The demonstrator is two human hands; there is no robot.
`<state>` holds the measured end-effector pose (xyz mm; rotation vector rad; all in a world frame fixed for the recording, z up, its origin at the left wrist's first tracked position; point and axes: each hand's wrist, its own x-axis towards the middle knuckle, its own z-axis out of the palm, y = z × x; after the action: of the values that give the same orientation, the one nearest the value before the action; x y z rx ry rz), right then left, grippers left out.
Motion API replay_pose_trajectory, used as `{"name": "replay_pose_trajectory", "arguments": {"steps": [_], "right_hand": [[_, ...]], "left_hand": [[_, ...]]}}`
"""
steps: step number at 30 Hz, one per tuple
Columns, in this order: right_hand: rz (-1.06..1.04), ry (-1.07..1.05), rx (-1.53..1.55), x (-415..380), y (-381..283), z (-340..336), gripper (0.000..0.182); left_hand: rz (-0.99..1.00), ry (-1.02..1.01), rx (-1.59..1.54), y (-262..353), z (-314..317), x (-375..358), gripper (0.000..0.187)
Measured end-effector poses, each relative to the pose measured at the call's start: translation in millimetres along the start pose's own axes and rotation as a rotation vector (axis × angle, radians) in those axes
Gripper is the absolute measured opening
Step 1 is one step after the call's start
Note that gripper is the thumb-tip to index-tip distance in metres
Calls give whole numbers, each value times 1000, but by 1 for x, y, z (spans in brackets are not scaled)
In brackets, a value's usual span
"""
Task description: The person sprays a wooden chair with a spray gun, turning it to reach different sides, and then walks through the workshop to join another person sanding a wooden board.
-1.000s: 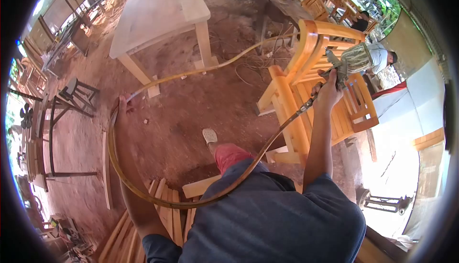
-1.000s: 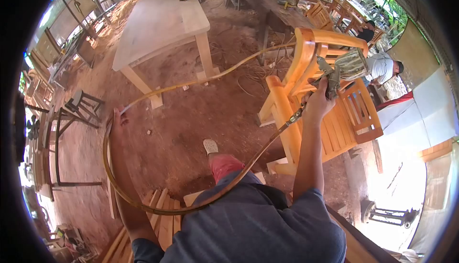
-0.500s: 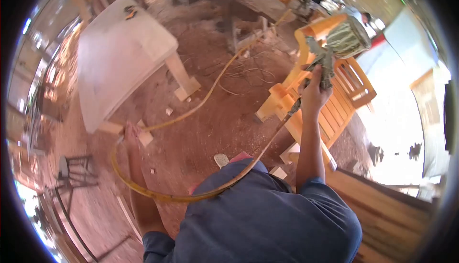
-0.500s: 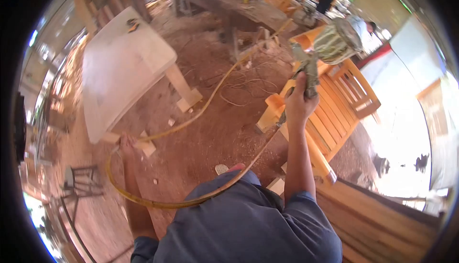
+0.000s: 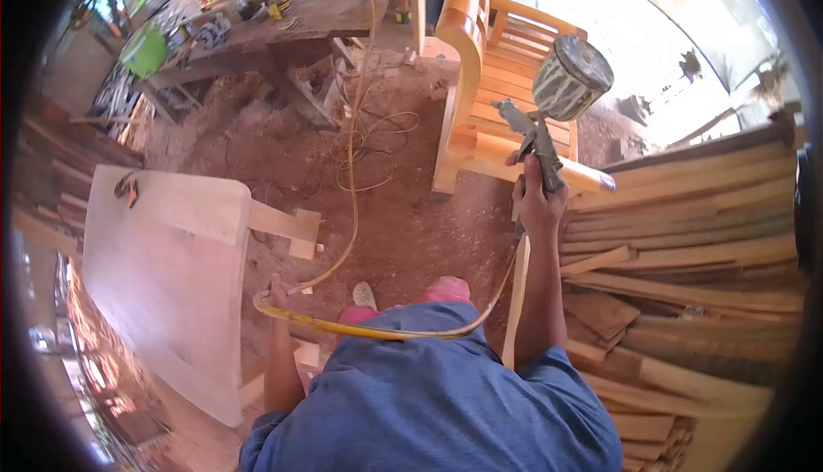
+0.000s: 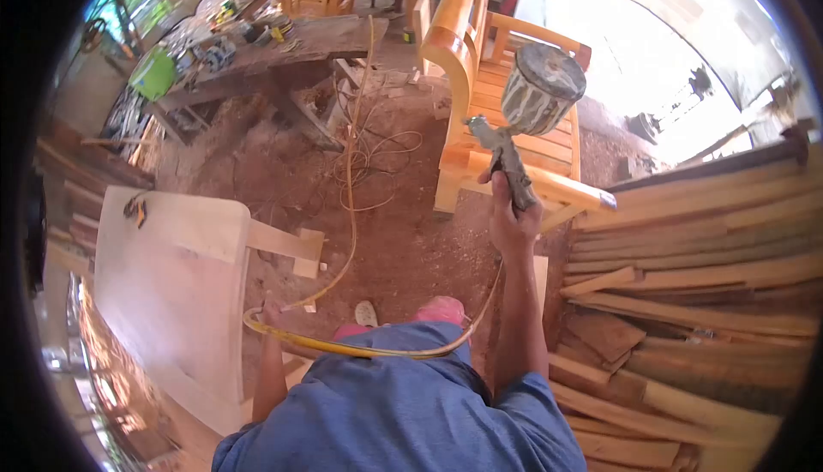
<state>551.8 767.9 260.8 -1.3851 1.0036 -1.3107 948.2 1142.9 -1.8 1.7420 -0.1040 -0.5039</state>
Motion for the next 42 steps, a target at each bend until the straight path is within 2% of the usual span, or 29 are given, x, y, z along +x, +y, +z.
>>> {"name": "replay_pose_trajectory", "arguments": {"steps": [3, 6, 7, 9, 12, 13, 15, 19, 21, 25, 28, 33, 36, 37, 38, 39, 42], "right_hand": [[-43, 53, -60, -34, -11, 22, 18], [-51, 172, -46, -45, 10, 29, 22], [-42, 228, -58, -47, 5, 33, 23], [106, 333, 88, -54, -7, 38, 28], [224, 463, 148, -57, -5, 44, 37], [251, 499, 136, -58, 0, 43, 40], [313, 513, 137, -60, 20, 33, 32], [493, 550, 139, -58, 39, 22, 30], [503, 533, 103, -56, 48, 16, 30], [560, 485, -46, -40, 66, 1, 31], [595, 520, 38, -27, 75, -7, 32], [483, 528, 146, -21, 32, 6, 31], [383, 529, 154, -21, -3, 15, 32], [355, 533, 160, -23, -9, 18, 32], [245, 441, 133, -26, -13, 19, 35], [232, 462, 145, -29, -19, 27, 34], [180, 508, 112, -35, -51, 64, 32]], "left_hand": [[-313, -59, 12, 35, -19, 31, 46], [-21, -103, 130, 37, -35, 63, 46], [-51, -150, 103, 38, -38, 71, 46], [-114, -237, 56, 40, -48, 85, 46], [101, -314, 249, 35, -53, 115, 45], [26, -347, 182, 43, -48, 114, 43], [-130, -402, 55, 69, -33, 105, 39], [-107, -459, 107, 66, -13, 116, 42], [-129, -407, 110, 56, -4, 120, 44], [-133, -433, 90, 66, 16, 102, 43], [-169, -434, 65, 67, 26, 93, 41], [-269, -453, 186, 72, 44, 102, 39], [-170, -551, 370, 76, 71, 121, 39], [-163, -611, 372, 82, 82, 126, 40], [-158, -673, 377, 92, 94, 129, 40], [-152, -735, 376, 101, 105, 137, 40], [-347, -696, 466, 110, 129, 166, 42]]}}
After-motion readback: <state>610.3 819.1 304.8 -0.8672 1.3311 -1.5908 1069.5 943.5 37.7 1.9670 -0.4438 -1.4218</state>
